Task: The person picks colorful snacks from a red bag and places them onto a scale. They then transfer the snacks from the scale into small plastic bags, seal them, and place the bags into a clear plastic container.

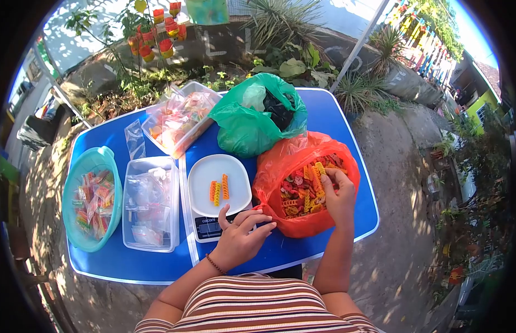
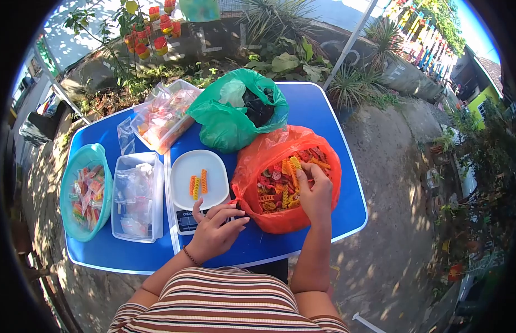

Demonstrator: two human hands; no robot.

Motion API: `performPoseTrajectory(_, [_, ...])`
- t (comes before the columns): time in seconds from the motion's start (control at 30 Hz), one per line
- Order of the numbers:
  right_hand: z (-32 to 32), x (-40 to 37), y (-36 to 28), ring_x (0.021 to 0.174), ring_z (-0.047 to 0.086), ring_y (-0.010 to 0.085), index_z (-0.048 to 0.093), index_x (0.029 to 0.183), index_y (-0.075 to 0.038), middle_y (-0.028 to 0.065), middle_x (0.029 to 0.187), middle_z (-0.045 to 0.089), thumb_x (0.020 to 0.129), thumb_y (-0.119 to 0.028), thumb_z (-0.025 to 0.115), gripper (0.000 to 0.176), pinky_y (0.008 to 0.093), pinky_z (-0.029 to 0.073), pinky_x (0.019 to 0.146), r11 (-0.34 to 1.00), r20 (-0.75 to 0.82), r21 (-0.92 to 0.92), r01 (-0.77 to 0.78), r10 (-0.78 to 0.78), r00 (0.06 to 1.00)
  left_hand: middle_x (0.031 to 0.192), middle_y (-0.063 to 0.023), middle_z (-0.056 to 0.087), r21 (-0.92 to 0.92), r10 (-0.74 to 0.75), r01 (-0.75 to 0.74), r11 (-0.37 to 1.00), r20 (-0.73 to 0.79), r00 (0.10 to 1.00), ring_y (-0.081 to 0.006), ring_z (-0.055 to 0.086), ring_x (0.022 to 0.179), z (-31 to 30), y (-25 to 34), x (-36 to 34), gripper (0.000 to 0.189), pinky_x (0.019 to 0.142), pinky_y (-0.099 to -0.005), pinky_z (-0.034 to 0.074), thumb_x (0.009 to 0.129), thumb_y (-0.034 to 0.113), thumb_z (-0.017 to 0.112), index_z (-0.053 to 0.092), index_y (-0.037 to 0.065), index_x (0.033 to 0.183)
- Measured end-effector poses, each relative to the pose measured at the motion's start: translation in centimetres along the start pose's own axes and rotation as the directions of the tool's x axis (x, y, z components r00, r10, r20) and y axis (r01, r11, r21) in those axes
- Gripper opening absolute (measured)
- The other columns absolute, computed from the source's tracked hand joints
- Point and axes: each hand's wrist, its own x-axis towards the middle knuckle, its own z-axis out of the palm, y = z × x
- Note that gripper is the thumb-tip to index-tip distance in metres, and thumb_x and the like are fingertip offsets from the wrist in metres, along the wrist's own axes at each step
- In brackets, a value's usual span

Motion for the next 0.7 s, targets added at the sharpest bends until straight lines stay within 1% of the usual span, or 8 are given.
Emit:
performPoseTrajectory(0.07, [0.6, -0.6, -1.4, 0.084, 0.069, 0.0137, 0.072, 0.108, 0.002, 0.0120, 0.096, 0.075, 0.097, -0.008, 0.069, 0.016, 0.0287, 0.054, 0.076, 0.926, 0.130, 0.356, -0.123, 0.081, 0.988, 0.116, 0.0087, 0.068, -0.005, -0.037, 0.037, 0.999, -0.009, 0.999, -0.0145, 0.061, 0.120, -0.8, -0.4, -0.8, 0.031, 0.119, -0.0588, 0.010, 0.083, 0.017, 0.081, 0.074, 0.027, 0.111])
performPoseTrajectory(0.17, [3.8, -1.6, -3.5, 0.082, 0.067, 0.0078, 0.070, 0.109, 0.005, 0.0098, 0.092, 0.074, 0.098, -0.008, 0.068, 0.018, 0.0258, 0.054, 0.073, 0.892, 0.270, 0.429, -0.143, 0.024, 0.963, 0.113, 0.0091, 0.068, 0.037, -0.120, 0.123, 0.992, -0.076, 0.990, -0.0136, 0.061, 0.118, -2.1, -0.9, -1.7, 0.025, 0.117, -0.0584, 0.013, 0.084, 0.017, 0.080, 0.075, 0.026, 0.107])
performPoseTrajectory(0.27, [8.3, -2.6, -5.8, 0.078, 0.071, 0.0160, 0.069, 0.107, 0.007, 0.0142, 0.089, 0.074, 0.097, -0.007, 0.068, 0.017, 0.0310, 0.056, 0.071, 0.946, 0.352, 0.323, -0.022, -0.098, 0.931, 0.111, 0.0083, 0.069, 0.090, -0.201, 0.214, 0.973, -0.135, 0.970, -0.0153, 0.061, 0.118, -3.1, -1.8, -2.5, 0.022, 0.117, -0.0576, 0.013, 0.084, 0.017, 0.080, 0.076, 0.024, 0.104])
performPoseTrajectory(0.33, [10.5, -3.0, -7.2, 0.078, 0.074, 0.0254, 0.068, 0.104, 0.007, 0.0201, 0.088, 0.073, 0.095, -0.007, 0.068, 0.017, 0.0357, 0.057, 0.071, 0.983, 0.411, 0.162, 0.082, -0.143, 0.900, 0.111, 0.0076, 0.069, 0.118, -0.230, 0.250, 0.961, -0.157, 0.960, -0.0171, 0.061, 0.117, -3.8, -2.1, -2.9, 0.021, 0.117, -0.0570, 0.013, 0.083, 0.017, 0.080, 0.077, 0.023, 0.103])
performPoseTrajectory(0.37, [11.5, -3.1, -7.8, 0.080, 0.074, 0.0325, 0.068, 0.102, 0.006, 0.0238, 0.090, 0.072, 0.094, -0.007, 0.068, 0.016, 0.0389, 0.057, 0.073, 0.987, 0.430, 0.149, 0.067, -0.125, 0.894, 0.111, 0.0075, 0.069, 0.129, -0.241, 0.264, 0.956, -0.170, 0.955, -0.0173, 0.061, 0.117, -4.0, -2.2, -3.2, 0.021, 0.117, -0.0569, 0.013, 0.083, 0.017, 0.081, 0.077, 0.022, 0.102])
performPoseTrajectory(0.47, [13.7, -3.2, -6.7, 0.072, 0.072, 0.0176, 0.069, 0.104, 0.006, 0.0149, 0.085, 0.074, 0.094, -0.005, 0.070, 0.015, 0.0311, 0.055, 0.064, 0.972, 0.350, 0.113, 0.207, -0.234, 0.907, 0.111, 0.0072, 0.069, 0.143, -0.269, 0.297, 0.944, -0.185, 0.945, -0.0178, 0.061, 0.117, -4.7, -2.5, -4.1, 0.020, 0.117, -0.0567, 0.014, 0.083, 0.017, 0.081, 0.077, 0.022, 0.102])
performPoseTrajectory(0.6, [11.9, -2.9, -7.3, 0.073, 0.070, 0.0275, 0.069, 0.103, 0.005, 0.0174, 0.091, 0.069, 0.092, -0.005, 0.070, 0.015, 0.0357, 0.055, 0.066, 0.956, 0.301, 0.162, 0.244, -0.284, 0.910, 0.111, 0.0069, 0.069, 0.145, -0.300, 0.331, 0.932, -0.199, 0.933, -0.0181, 0.061, 0.118, -5.1, -2.9, -4.7, 0.018, 0.117, -0.0564, 0.013, 0.083, 0.018, 0.080, 0.077, 0.022, 0.101])
performPoseTrajectory(0.7, [9.5, -2.7, -7.8, 0.071, 0.067, 0.0242, 0.069, 0.102, 0.004, 0.0140, 0.090, 0.067, 0.091, -0.004, 0.070, 0.013, 0.0339, 0.053, 0.064, 0.952, 0.228, 0.078, 0.297, -0.307, 0.924, 0.111, 0.0064, 0.069, 0.150, -0.315, 0.347, 0.926, -0.200, 0.928, -0.0182, 0.061, 0.118, -5.2, -3.3, -4.6, 0.017, 0.117, -0.0563, 0.013, 0.084, 0.018, 0.080, 0.078, 0.021, 0.100])
